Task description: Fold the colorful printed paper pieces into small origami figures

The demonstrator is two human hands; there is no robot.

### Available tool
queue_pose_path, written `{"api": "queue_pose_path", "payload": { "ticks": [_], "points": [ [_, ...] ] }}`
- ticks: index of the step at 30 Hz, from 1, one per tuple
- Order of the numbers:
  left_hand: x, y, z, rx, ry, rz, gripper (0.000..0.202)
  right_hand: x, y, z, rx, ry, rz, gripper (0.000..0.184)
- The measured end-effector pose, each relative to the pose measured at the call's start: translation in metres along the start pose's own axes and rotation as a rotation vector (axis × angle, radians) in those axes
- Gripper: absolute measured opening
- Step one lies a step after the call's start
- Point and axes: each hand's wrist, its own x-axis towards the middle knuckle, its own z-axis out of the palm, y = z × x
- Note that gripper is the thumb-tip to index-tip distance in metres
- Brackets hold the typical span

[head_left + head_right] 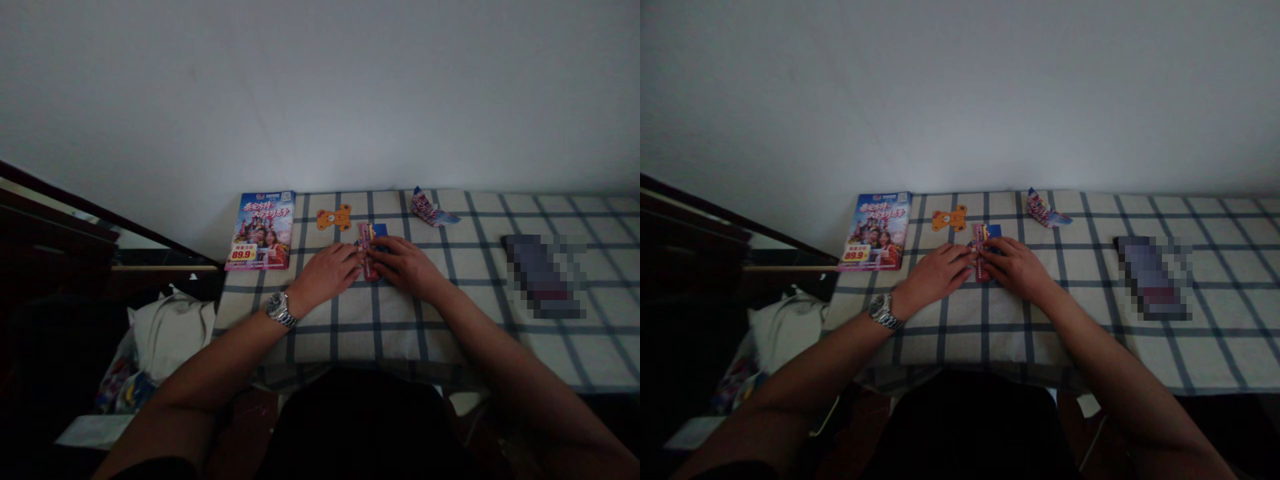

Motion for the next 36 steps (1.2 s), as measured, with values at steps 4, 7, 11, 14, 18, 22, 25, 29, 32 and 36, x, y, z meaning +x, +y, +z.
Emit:
{"api": "queue_pose_path", "payload": {
  "ticks": [4,7,11,14,18,22,25,29,32,36],
  "points": [
    [0.000,0.002,0.000,0.017,-0.011,-0.006,0.035,0.001,-0.004,-0.002,-0.024,-0.013,0.018,0.035],
    [0.001,0.005,-0.001,0.028,-0.022,-0.019,0.035,0.001,-0.004,-0.003,-0.030,-0.018,0.010,0.036],
    [0.003,0.009,0.000,0.048,-0.015,-0.055,0.034,-0.001,0.001,-0.004,0.038,0.006,0.003,0.036],
    [0.003,0.010,0.000,0.077,-0.026,-0.044,0.033,-0.004,0.005,-0.004,0.108,0.045,0.037,0.033],
    [0.003,0.009,0.000,0.086,-0.049,-0.030,0.035,-0.005,0.007,-0.003,0.111,0.057,0.059,0.029],
    [0.003,0.011,0.000,0.102,-0.065,-0.040,0.036,-0.004,0.008,-0.001,0.085,0.050,0.045,0.029],
    [0.004,0.012,-0.001,0.114,-0.069,-0.056,0.034,-0.004,0.006,0.000,0.074,0.058,0.039,0.028],
    [0.005,0.014,-0.005,0.099,-0.072,-0.058,0.037,-0.004,0.004,-0.001,0.062,0.053,0.043,0.029],
    [0.005,0.015,-0.006,0.106,-0.089,-0.048,0.040,-0.003,0.002,-0.003,0.056,0.045,0.046,0.029],
    [0.004,0.018,-0.003,0.103,-0.054,-0.080,0.041,-0.004,0.001,-0.002,0.057,0.042,0.043,0.029]
  ]
}}
